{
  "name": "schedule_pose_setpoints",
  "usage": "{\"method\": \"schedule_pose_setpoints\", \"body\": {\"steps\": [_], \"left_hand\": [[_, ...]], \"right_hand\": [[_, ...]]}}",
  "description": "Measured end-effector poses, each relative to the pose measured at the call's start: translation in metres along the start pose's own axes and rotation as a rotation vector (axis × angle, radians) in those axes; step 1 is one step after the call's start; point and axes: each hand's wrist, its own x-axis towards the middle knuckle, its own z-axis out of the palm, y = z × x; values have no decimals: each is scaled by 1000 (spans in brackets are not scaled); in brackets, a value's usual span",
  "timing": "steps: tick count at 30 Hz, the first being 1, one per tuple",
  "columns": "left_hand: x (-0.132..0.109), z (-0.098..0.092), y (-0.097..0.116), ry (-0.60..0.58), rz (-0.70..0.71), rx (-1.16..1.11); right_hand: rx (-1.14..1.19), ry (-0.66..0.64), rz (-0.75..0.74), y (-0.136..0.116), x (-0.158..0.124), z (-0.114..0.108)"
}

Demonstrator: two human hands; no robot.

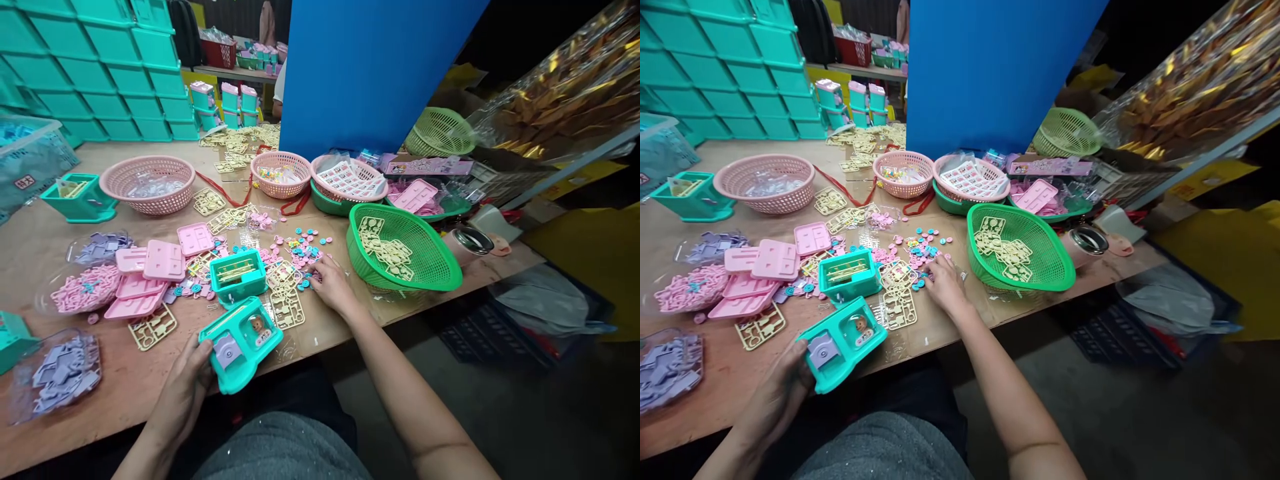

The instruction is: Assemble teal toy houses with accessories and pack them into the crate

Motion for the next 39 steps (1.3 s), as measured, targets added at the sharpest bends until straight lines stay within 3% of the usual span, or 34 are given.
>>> {"method": "schedule_pose_setpoints", "body": {"steps": [6,10,15,20,25,28,30,34,36,39], "left_hand": [[10,-13,-10,-55,-1,-24],[14,-17,-10,-82,-8,-29],[14,-14,-6,-119,-13,-11],[9,-5,-5,-80,46,-8],[1,5,-3,-41,79,-7],[-2,9,-1,-31,98,30],[-4,12,-1,-43,119,62],[-7,19,-4,-51,184,99],[-8,22,-5,-65,207,101],[-9,24,-6,-91,234,106]], "right_hand": [[-78,146,-238,-9,-59,-7],[73,142,-218,-13,-94,-7],[315,125,-51,-4,-88,-16],[205,-40,-202,6,-77,-20],[50,-77,-241,6,-74,-21],[135,47,-159,-26,-74,-31],[283,150,-65,-66,-78,-40],[576,183,-1,-145,-96,-46],[621,198,14,-163,-102,-41],[644,205,68,-166,-106,-33]]}}
